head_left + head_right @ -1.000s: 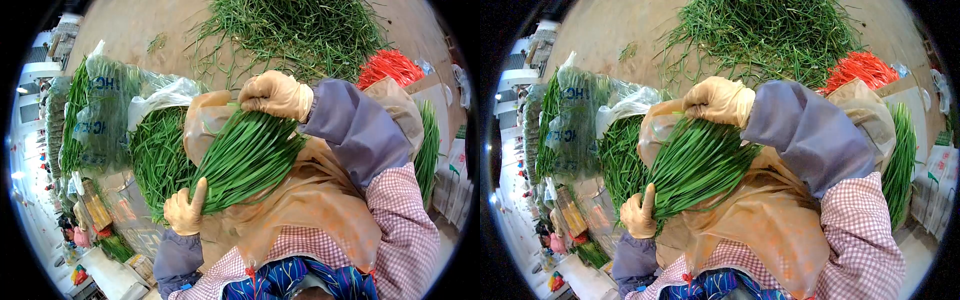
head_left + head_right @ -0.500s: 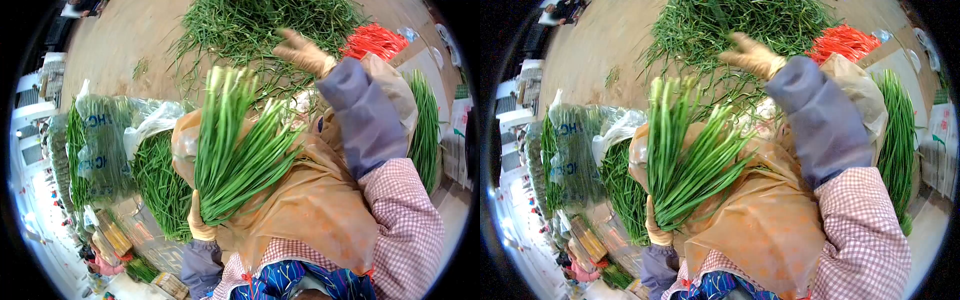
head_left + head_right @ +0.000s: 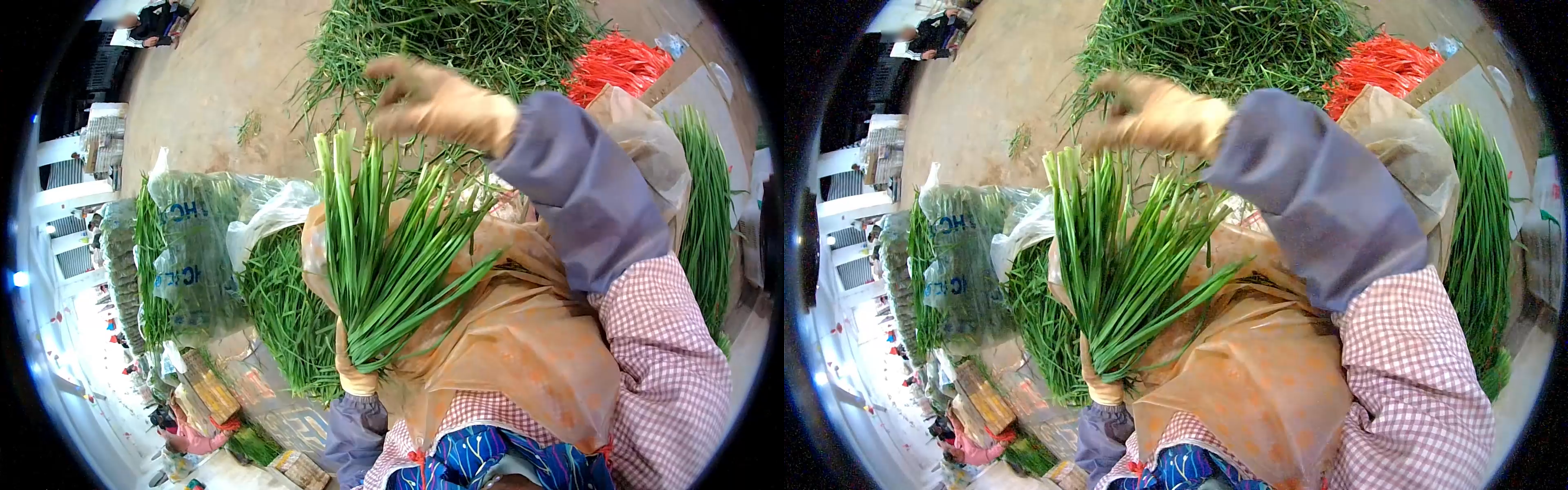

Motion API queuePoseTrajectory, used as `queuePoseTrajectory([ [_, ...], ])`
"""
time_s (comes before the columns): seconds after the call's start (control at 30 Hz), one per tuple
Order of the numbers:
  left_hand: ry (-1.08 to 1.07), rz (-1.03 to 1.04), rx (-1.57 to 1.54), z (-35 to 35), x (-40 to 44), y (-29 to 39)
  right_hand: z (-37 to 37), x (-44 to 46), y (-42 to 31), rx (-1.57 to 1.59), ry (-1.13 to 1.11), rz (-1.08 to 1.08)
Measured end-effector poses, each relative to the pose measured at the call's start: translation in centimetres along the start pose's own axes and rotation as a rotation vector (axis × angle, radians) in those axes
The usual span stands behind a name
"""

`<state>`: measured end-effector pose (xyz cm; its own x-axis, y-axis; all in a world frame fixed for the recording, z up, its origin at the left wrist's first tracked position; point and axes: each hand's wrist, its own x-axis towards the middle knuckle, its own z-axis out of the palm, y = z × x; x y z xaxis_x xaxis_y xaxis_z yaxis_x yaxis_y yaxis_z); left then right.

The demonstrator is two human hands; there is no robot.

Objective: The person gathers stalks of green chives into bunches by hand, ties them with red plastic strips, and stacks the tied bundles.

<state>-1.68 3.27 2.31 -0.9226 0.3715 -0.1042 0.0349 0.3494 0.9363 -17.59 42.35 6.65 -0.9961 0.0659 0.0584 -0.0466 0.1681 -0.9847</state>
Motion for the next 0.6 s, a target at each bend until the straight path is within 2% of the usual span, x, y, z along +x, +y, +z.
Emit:
queuePoseTrajectory([
  [0.07, 0.012, 0.039, 0.022, 0.0, 0.1, -0.3, 1.4, 0.7, -1.2, -0.437, -0.224, -0.03],
  [0.1, 0.019, 0.054, 0.033, 0.1, 0.1, -0.3, 2.3, 1.1, -0.7, -0.521, -0.148, -0.11],
  [0.2, 0.068, 0.036, 0.085, 0.5, -0.3, 0.6, 2.3, 3.6, 2.9, -0.12, 0.019, -0.027],
  [0.23, 0.073, 0.057, 0.18, 0.4, -0.4, 0.5, 1.7, 5.4, 7.1, 0.127, 0.194, -0.325],
  [0.33, 0.103, 0.019, -0.095, 0.3, -0.7, -1.0, -0.2, 2.3, 0.8, -0.401, 0.325, -0.678],
  [0.37, 0.087, 0.051, 0.033, 0.1, -0.7, -0.8, -0.5, 1.3, -1.2, -0.632, 0.174, -0.836],
  [0.43, 0.047, 0.128, 0.284, -0.1, 0.0, -0.2, 1.3, 0.8, -1.8, -0.852, -0.002, -0.781],
  [0.47, 0.045, 0.131, 0.274, -0.1, 0.1, -0.4, 2.4, 1.2, -1.2, -0.946, -0.062, -0.718],
  [0.5, 0.046, 0.132, 0.267, -0.1, 0.0, -0.7, 2.2, 2.2, -2.3, -1.03, -0.432, -0.351],
  [0.53, 0.048, 0.132, 0.262, -0.2, -0.1, -0.8, 2.2, 2.2, -3.9, -1.103, -0.556, -0.251],
  [0.6, 0.073, 0.165, 0.327, -0.1, -0.2, -0.9, 3.9, 2.7, -2.7, -1.214, -0.69, -0.228],
])
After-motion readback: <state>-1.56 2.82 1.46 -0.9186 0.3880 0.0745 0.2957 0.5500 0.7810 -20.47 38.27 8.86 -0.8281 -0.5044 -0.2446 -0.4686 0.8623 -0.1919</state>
